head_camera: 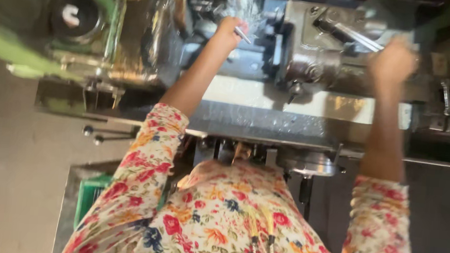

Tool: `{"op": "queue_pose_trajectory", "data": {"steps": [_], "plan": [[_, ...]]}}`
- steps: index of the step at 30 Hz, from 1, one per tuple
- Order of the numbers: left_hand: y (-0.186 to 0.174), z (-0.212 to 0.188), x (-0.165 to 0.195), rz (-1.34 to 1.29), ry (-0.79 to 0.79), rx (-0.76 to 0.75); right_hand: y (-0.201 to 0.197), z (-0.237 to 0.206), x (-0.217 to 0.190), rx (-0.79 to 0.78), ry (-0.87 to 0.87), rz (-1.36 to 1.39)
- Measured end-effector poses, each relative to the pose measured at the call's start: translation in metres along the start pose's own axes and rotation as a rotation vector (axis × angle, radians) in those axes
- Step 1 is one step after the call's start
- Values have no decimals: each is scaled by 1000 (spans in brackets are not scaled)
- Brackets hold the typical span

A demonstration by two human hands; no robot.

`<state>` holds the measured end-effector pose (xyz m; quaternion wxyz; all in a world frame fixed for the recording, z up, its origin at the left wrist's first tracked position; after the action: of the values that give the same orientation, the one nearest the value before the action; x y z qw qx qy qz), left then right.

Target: The person repeatedly picks metal rods from a green bin, places them into a press machine, operates the press with both hands, and returns the processed rods to the bin. The cycle continues throughout the clip.

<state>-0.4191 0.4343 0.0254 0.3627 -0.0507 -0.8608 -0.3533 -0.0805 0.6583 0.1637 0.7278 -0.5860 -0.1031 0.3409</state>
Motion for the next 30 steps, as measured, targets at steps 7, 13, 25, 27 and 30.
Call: {"op": "queue_pose_trajectory", "data": {"steps": [7, 13, 25, 27, 30], "plan": [[-26, -99, 14, 715, 505, -202, -39, -69, -10, 347, -84, 487], [-4, -220, 46, 1138, 918, -273, 1, -181, -166, -216, 50, 1431], [-56, -352, 21, 1105, 779, -63, -28, -289, -291, -517, 244, 1935], [-67, -367, 11, 943, 723, -115, -25, -306, -297, -569, 291, 1976], [-92, -389, 3, 702, 682, -142, -22, -329, -308, -635, 356, 2066]]}}
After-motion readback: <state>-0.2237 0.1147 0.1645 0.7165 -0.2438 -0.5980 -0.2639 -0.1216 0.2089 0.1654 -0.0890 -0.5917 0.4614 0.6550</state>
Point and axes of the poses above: each hand's wrist, its own z-axis towards the middle knuckle, its own y-axis out of the palm, x = y × z, the point moved 9 cm from there along z, towards the middle knuckle, and after that the axes turned 15 degrees about z, right-handed, at the moved point
